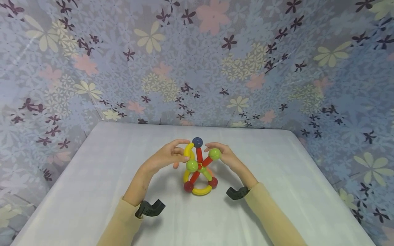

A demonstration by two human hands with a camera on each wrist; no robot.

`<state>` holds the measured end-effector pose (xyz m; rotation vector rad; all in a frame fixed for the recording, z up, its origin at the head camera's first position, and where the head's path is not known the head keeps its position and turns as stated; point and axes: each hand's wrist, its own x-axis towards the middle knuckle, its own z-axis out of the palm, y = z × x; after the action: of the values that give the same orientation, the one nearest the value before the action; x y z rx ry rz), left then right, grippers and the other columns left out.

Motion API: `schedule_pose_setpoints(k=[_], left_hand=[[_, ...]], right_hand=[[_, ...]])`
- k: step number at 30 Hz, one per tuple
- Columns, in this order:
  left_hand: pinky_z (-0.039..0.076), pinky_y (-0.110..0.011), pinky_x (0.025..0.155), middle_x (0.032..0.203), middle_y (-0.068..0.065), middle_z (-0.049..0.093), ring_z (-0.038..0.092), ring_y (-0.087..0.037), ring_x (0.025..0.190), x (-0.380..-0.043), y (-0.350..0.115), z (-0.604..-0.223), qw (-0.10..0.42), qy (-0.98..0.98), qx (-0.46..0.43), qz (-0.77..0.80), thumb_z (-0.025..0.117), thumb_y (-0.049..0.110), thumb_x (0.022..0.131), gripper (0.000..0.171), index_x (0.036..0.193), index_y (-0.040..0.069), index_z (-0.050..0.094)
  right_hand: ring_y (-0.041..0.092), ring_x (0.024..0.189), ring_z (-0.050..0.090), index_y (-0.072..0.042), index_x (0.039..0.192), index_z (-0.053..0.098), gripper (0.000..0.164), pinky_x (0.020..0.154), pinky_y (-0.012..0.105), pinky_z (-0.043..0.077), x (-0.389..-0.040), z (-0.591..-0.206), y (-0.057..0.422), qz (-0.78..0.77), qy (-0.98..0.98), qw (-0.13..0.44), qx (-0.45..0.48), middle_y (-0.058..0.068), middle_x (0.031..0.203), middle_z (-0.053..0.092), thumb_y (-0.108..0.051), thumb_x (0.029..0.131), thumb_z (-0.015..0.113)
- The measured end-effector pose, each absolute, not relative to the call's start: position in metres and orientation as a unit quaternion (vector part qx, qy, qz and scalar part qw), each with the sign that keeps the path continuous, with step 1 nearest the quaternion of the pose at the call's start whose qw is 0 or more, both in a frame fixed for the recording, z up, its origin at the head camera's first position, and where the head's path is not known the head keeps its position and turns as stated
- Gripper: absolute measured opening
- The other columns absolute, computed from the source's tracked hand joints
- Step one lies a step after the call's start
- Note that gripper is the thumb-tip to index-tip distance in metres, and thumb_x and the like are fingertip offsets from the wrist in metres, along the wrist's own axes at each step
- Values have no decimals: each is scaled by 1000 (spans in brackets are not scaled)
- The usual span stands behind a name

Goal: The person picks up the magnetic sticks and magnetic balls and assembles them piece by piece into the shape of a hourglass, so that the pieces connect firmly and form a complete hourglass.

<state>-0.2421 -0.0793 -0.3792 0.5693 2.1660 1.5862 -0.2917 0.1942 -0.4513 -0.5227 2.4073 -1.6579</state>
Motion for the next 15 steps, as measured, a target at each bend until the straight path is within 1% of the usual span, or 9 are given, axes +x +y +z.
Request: schedule_pose_setpoints(k=[3, 6, 8, 11, 13, 15], left_hand=[[41, -42, 90, 88, -10, 63, 59, -20, 80, -242, -80, -380, 199, 773, 204, 567, 65, 19, 89, 58, 141, 18, 40], [42, -40, 88, 88, -8, 63, 58, -20, 80, -242, -80, -380, 200, 773, 205, 566, 65, 19, 89, 58, 141, 19, 40], [43, -38, 86, 85, -6, 62, 58, -20, 80, -242, -81, -380, 200, 773, 207, 566, 65, 19, 89, 58, 141, 18, 39], [43, -35, 84, 81, -3, 60, 57, -20, 76, -242, -82, -380, 199, 773, 210, 565, 66, 20, 89, 59, 141, 17, 39], [43, -35, 84, 82, -4, 60, 57, -19, 77, -243, -81, -380, 200, 775, 207, 562, 66, 20, 89, 59, 141, 18, 40], [43, -34, 83, 82, -4, 61, 58, -19, 78, -243, -81, -380, 201, 776, 206, 561, 66, 21, 88, 59, 141, 18, 40]], right_hand=[[34, 123, 52, -8, 133, 53, 41, 99, 48, 44, -302, -458, 188, -529, 812, 131, -210, 18, 130, 58, -23, 95, 55], [33, 123, 52, -11, 134, 53, 42, 98, 48, 45, -308, -461, 182, -507, 816, 158, -226, 13, 136, 55, -31, 97, 51], [31, 127, 50, -12, 135, 52, 42, 101, 49, 43, -313, -464, 177, -497, 817, 169, -241, 11, 139, 53, -33, 98, 49], [32, 133, 44, -11, 137, 50, 41, 107, 54, 36, -320, -471, 173, -493, 805, 186, -271, 12, 139, 53, -27, 99, 48], [31, 137, 40, -9, 137, 49, 40, 111, 55, 30, -322, -475, 171, -489, 797, 195, -295, 13, 137, 55, -22, 99, 47], [34, 137, 38, -5, 136, 49, 39, 112, 57, 26, -319, -476, 169, -487, 789, 199, -318, 17, 135, 56, -17, 99, 47]])
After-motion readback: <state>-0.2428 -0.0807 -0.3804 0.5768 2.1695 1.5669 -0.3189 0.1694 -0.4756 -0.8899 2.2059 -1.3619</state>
